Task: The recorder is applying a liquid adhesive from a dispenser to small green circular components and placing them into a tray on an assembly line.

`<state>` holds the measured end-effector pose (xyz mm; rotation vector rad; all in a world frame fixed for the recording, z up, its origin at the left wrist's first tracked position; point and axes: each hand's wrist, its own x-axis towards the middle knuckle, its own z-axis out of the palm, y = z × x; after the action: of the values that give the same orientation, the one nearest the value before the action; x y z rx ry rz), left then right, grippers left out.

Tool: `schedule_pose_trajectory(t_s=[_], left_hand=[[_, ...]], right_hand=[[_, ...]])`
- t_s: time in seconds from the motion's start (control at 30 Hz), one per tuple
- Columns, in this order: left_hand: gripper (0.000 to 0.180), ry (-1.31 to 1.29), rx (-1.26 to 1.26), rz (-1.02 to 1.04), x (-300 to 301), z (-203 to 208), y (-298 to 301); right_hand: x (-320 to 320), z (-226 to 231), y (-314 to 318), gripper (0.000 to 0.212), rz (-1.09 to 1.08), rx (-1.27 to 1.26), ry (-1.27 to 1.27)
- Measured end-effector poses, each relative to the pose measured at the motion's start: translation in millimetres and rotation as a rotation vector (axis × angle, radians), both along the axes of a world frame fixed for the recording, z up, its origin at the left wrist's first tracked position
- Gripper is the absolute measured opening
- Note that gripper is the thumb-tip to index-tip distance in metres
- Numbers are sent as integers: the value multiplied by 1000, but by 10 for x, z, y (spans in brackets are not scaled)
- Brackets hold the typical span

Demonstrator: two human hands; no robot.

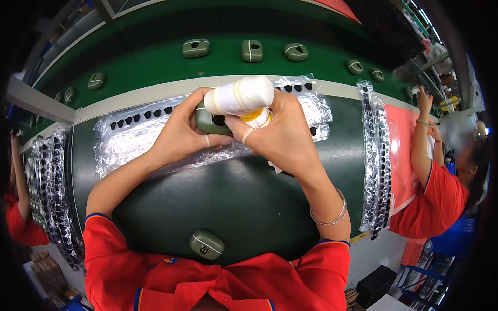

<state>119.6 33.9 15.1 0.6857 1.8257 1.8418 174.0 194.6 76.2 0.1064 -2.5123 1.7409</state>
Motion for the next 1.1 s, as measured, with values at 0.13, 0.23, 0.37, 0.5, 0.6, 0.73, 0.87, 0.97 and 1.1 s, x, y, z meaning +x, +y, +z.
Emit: schedule_pose_trajectory(t_s=[0.13,0.23,0.37,0.5,0.6,0.73,0.87,0.97,1.1], left_hand=[[57,53,69,44,58,63,-3],[57,68,95,38,72,104,-29],[55,-84,70,-49,72,163,-51],[49,-215,166,-127,57,200,-60],[45,-192,168,-150,31,190,-78],[45,-207,194,-141,-33,169,-118],[45,-204,167,-148,-35,176,-144],[45,-217,159,-182,-61,123,-118],[44,22,-7,-83,-225,90,-82]], right_hand=[[-6,-62,-49,33,-11,27,54],[1,-67,-67,34,-12,18,24],[21,-75,-48,34,-27,72,40],[-9,-202,-13,35,19,168,214],[18,-164,-39,35,-7,232,218],[141,1,-104,38,-59,40,403],[136,-36,-91,36,129,357,352],[85,-71,-72,37,132,311,189],[106,-37,141,36,61,211,160]])
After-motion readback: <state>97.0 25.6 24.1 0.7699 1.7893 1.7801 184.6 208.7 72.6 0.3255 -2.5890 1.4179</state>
